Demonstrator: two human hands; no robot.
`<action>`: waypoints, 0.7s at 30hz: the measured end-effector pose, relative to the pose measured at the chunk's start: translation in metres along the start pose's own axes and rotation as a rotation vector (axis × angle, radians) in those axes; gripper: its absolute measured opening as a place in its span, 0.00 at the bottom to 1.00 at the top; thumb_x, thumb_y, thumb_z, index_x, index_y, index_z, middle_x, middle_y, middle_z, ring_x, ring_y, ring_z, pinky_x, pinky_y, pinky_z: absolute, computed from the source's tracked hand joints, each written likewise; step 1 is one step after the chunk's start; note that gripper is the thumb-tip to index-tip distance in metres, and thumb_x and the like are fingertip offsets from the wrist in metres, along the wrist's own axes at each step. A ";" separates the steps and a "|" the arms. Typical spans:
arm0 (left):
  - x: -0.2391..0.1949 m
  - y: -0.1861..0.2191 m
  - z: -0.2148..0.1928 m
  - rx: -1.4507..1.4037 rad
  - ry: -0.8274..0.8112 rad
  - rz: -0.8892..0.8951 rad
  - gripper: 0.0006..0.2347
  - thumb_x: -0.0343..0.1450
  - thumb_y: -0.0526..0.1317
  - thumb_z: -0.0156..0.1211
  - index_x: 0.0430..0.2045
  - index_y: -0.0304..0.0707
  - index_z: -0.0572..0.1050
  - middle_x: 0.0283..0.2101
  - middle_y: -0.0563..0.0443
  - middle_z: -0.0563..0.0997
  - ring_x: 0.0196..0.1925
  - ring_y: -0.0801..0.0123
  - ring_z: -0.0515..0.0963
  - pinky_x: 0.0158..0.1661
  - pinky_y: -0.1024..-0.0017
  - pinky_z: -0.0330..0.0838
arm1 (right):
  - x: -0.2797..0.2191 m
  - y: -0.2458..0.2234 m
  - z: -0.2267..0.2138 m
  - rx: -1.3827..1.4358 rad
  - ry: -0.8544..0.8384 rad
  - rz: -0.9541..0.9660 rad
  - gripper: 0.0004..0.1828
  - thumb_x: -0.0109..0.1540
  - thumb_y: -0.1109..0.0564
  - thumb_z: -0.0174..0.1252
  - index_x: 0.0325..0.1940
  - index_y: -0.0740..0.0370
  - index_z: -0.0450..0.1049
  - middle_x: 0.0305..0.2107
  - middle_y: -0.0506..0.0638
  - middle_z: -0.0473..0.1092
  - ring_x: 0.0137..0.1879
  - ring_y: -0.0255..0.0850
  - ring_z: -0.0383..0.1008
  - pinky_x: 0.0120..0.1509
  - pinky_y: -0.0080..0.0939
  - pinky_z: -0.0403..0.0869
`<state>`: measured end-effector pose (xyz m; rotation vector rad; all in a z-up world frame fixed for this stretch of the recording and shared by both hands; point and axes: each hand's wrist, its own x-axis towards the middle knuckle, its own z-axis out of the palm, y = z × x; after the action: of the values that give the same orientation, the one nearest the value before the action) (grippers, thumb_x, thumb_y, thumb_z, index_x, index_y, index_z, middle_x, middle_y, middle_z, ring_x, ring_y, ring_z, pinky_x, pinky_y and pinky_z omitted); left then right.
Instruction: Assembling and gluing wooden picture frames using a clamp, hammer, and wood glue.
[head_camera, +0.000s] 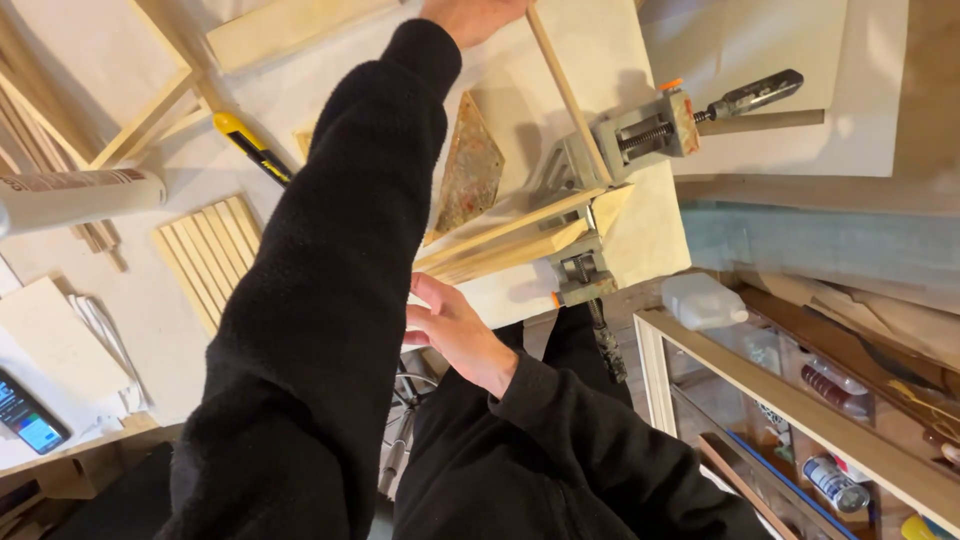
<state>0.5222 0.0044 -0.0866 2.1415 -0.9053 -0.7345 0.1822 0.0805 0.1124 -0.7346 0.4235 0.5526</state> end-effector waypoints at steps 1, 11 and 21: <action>-0.004 0.006 -0.001 -0.056 0.070 0.141 0.09 0.78 0.46 0.62 0.42 0.42 0.81 0.38 0.55 0.86 0.39 0.73 0.84 0.40 0.74 0.77 | 0.004 -0.002 0.002 0.092 0.020 0.038 0.24 0.67 0.58 0.53 0.68 0.59 0.65 0.58 0.45 0.70 0.56 0.33 0.74 0.59 0.41 0.76; -0.017 0.024 0.018 -0.225 0.352 0.104 0.08 0.67 0.36 0.65 0.37 0.37 0.81 0.34 0.54 0.87 0.40 0.71 0.89 0.42 0.72 0.82 | 0.032 0.036 -0.016 0.467 0.123 0.103 0.21 0.71 0.56 0.52 0.68 0.66 0.65 0.50 0.51 0.74 0.50 0.35 0.77 0.54 0.36 0.78; -0.263 0.033 -0.093 0.106 0.895 -0.407 0.09 0.69 0.42 0.69 0.24 0.41 0.75 0.25 0.53 0.79 0.28 0.62 0.81 0.31 0.66 0.76 | -0.035 -0.009 0.005 0.150 -0.020 0.263 0.13 0.65 0.53 0.54 0.48 0.64 0.71 0.55 0.48 0.76 0.52 0.38 0.79 0.50 0.39 0.79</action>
<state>0.4180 0.2242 0.0543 2.4101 -0.0312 0.1435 0.1615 0.0671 0.1393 -0.5317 0.5415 0.7659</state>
